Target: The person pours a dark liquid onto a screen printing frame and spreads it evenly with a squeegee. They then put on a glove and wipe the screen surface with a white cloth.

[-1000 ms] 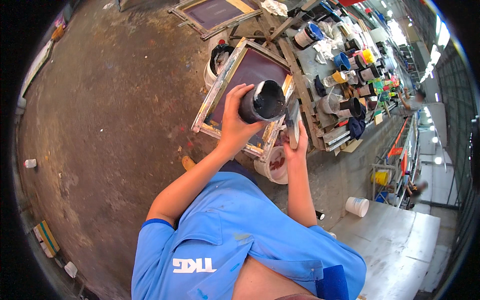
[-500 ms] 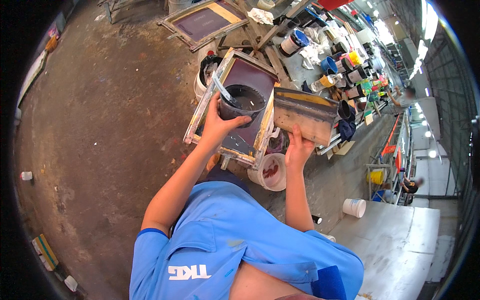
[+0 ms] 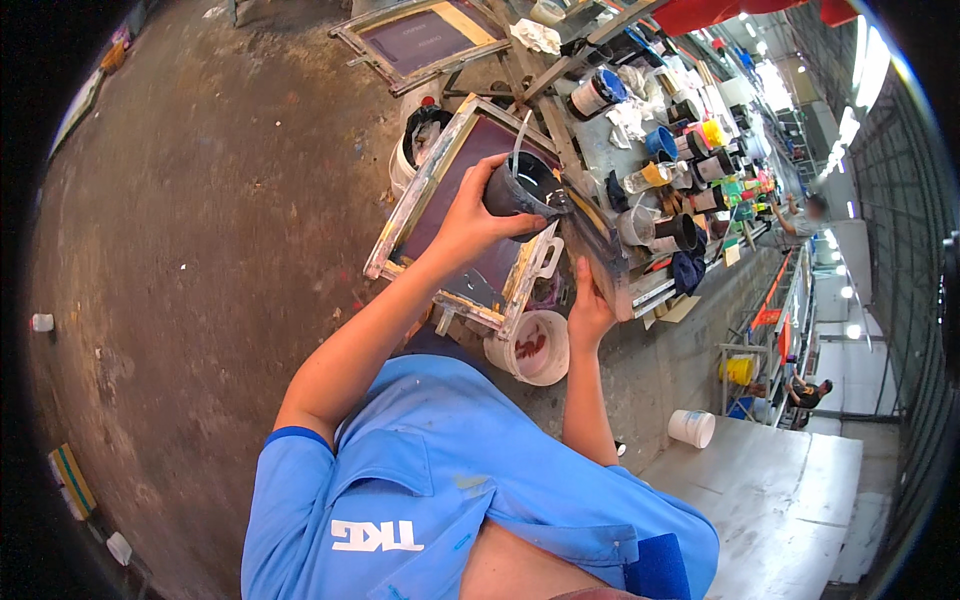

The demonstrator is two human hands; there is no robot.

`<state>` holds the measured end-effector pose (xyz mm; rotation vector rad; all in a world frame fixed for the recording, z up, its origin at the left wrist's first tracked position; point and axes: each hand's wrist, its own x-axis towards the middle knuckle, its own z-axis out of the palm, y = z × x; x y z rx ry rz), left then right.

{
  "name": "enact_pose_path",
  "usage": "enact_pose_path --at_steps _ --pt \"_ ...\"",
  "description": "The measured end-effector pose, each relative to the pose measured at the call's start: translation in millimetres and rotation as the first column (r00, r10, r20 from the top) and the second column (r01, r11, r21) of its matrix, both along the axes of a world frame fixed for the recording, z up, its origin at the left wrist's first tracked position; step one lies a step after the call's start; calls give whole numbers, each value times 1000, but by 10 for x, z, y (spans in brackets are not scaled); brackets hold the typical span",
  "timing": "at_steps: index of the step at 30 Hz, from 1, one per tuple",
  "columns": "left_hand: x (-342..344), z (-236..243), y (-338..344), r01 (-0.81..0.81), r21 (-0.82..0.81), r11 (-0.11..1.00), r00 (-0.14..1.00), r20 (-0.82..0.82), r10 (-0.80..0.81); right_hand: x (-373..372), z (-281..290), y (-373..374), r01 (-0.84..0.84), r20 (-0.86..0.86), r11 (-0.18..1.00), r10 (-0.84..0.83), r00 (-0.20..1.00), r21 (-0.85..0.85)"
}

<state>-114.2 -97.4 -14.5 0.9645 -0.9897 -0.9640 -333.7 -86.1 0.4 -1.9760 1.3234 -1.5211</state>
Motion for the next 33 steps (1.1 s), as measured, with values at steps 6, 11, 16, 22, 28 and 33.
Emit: enact_pose_path --at_steps 6,11,16,22,28,33 --pt "-2 333 265 53 -95 994 999 20 -51 -185 -244 -252 28 -92 997 -35 995 -77" --pt "18 571 462 126 -75 989 979 -148 -136 -256 -238 -361 -11 -262 972 -52 964 -236" --pt "15 730 578 135 -137 981 938 -300 -171 -336 -370 -387 -11 -205 998 -1 979 -54" --pt "238 360 493 -100 4 995 961 -261 97 9 -261 -202 -67 405 979 -18 914 194" --pt "186 -155 304 -147 100 984 965 -205 164 149 71 -45 -126 488 970 8 873 209" --pt "95 -296 49 -317 38 948 944 105 312 122 80 77 -17 132 988 -3 991 152"
